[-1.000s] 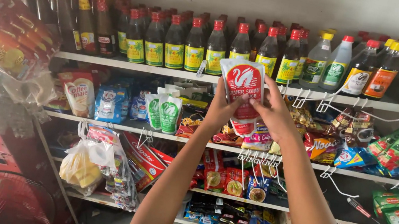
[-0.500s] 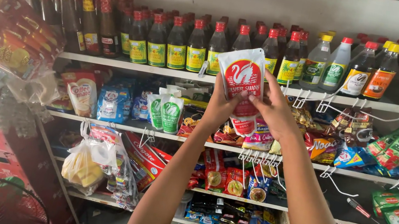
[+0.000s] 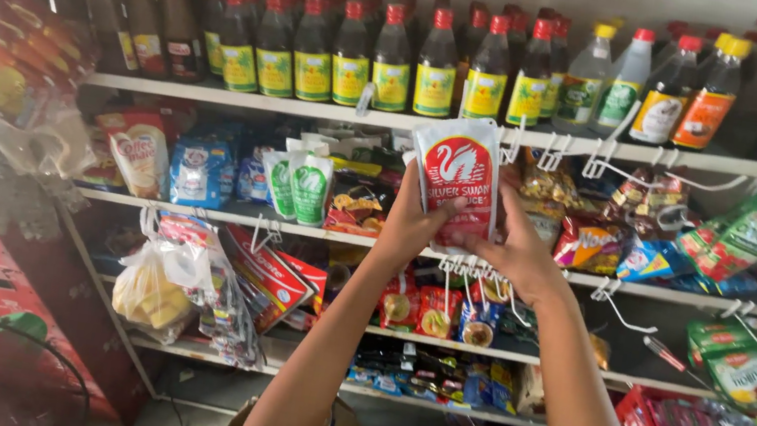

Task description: Sorting and moving packets of soy sauce and other snack items from retail shelves into a cardboard box.

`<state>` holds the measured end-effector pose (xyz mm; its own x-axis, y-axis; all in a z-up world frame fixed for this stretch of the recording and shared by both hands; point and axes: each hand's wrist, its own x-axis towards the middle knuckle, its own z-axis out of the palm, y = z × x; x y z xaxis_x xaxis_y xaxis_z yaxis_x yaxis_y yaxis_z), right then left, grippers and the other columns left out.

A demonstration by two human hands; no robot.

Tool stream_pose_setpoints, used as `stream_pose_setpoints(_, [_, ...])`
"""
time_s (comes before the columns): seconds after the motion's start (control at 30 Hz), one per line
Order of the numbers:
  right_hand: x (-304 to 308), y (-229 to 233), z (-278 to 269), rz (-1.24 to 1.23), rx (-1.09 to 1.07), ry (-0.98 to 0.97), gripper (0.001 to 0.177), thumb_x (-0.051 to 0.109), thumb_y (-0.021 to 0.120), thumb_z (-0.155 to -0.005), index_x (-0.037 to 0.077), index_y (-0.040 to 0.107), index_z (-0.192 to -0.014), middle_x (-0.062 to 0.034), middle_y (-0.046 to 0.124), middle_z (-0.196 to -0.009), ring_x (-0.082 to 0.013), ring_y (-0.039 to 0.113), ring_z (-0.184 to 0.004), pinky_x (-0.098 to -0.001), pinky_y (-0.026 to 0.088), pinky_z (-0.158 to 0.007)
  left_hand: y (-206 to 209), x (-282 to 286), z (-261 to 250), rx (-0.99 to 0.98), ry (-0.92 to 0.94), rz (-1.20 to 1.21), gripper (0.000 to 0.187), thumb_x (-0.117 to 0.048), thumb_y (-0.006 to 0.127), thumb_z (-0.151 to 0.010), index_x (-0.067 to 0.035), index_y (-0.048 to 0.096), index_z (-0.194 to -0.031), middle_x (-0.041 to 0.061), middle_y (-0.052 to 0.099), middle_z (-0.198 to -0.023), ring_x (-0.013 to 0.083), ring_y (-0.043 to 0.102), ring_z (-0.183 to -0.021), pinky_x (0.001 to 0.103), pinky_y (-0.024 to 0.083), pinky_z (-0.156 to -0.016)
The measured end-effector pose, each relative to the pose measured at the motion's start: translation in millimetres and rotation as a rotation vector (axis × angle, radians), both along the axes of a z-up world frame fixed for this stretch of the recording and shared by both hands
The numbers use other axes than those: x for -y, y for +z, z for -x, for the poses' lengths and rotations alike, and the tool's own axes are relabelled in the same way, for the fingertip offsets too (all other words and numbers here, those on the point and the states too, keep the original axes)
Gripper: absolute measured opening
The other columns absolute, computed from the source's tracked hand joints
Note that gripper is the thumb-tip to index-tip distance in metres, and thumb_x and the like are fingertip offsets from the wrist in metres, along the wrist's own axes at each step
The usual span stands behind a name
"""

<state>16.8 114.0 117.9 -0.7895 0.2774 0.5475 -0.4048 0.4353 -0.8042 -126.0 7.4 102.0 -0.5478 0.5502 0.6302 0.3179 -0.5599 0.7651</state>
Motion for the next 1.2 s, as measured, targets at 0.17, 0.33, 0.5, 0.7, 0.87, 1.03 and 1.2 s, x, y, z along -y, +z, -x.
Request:
stream_pose_setpoints(0.17, [-14.1,-34.2,-44.1,0.026,0.079,-0.038,0.088,0.018,0.085,-0.077,0.011,0.039,-0.152,-0.0061,0.061,-0.139,-0.0151,0.058,-0.125,-0.0355,0.05,-0.104,-39.6,-21.1,-36.3,-0.027,-0.078,-0.046,0.068,-0.006,0.077,-0.091,-0.003,0.036,-0.146,0.01,0.062,-0.128,0.0168,0.062,-0.116,0.035,0.057,-0.097])
stream_pose_setpoints(0.33, [-38.5,-70.4,-90.0,0.06,0.12,0.005,0.09,0.017,0.085,-0.08,0.011,0.034,-0.154,-0.0059,0.056,-0.142,-0.0151,0.055,-0.127,-0.036,0.049,-0.107,-69.6,-38.8,-85.2,-0.086,-0.055,-0.035,0.072,-0.005,0.078,-0.091,-0.002,0.036,-0.149,0.01,0.056,-0.134,0.017,0.057,-0.122,0.036,0.053,-0.103])
stream_pose_setpoints(0.5, [-49.0,-89.6,-143.9,-0.21,0.14,-0.16,0.097,0.011,0.091,-0.075,0.009,0.033,-0.153,-0.0079,0.051,-0.145,-0.0189,0.05,-0.132,-0.0383,0.043,-0.109,-113.3,-59.1,-126.9,-0.012,-0.032,0.133,0.071,-0.01,0.08,-0.09,-0.002,0.039,-0.147,0.011,0.063,-0.13,0.0169,0.061,-0.118,0.036,0.055,-0.102])
stream_pose_setpoints(0.7, [-72.7,-151.8,-180.4,0.104,0.201,-0.009,0.094,0.012,0.089,-0.076,0.008,0.034,-0.152,-0.0071,0.057,-0.139,-0.0162,0.058,-0.126,-0.0367,0.053,-0.105,-164.4,-70.8,-173.2,0.109,-0.161,0.044,0.08,-0.013,0.08,-0.09,-0.004,0.033,-0.154,0.01,0.058,-0.138,0.016,0.057,-0.126,0.036,0.052,-0.107])
stream_pose_setpoints(0.87, [-73.4,-195.4,-205.8,0.205,0.361,-0.052,0.094,0.007,0.089,-0.074,0.009,0.034,-0.151,-0.0053,0.061,-0.135,-0.0149,0.061,-0.121,-0.0342,0.056,-0.099,-210.1,-67.0,-201.7,0.264,-0.149,0.233,0.08,-0.009,0.082,-0.088,-0.002,0.036,-0.153,0.011,0.059,-0.137,0.0181,0.059,-0.124,0.037,0.054,-0.105])
stream_pose_setpoints(1.03, [-64.7,-247.6,-222.9,0.355,0.422,-0.013,0.087,-0.001,0.088,-0.074,0.007,0.042,-0.147,-0.0049,0.062,-0.132,-0.0148,0.063,-0.118,-0.0345,0.058,-0.097,-254.2,-51.1,-218.7,0.327,-0.272,0.287,0.096,-0.006,0.088,-0.079,-0.004,0.03,-0.155,0.01,0.055,-0.14,0.0176,0.058,-0.126,0.038,0.054,-0.104])
stream_pose_setpoints(1.2, [-54.1,-317.5,-228.6,0.573,0.537,-0.024,0.071,-0.006,0.081,-0.078,0.009,0.05,-0.14,-0.0025,0.068,-0.125,-0.0159,0.069,-0.113,-0.0363,0.062,-0.094,-316.4,-41.5,-222.3,0.405,-0.361,0.374,0.111,-0.007,0.091,-0.074,-0.008,0.023,-0.161,0.008,0.055,-0.143,0.0161,0.058,-0.127,0.037,0.053,-0.107])
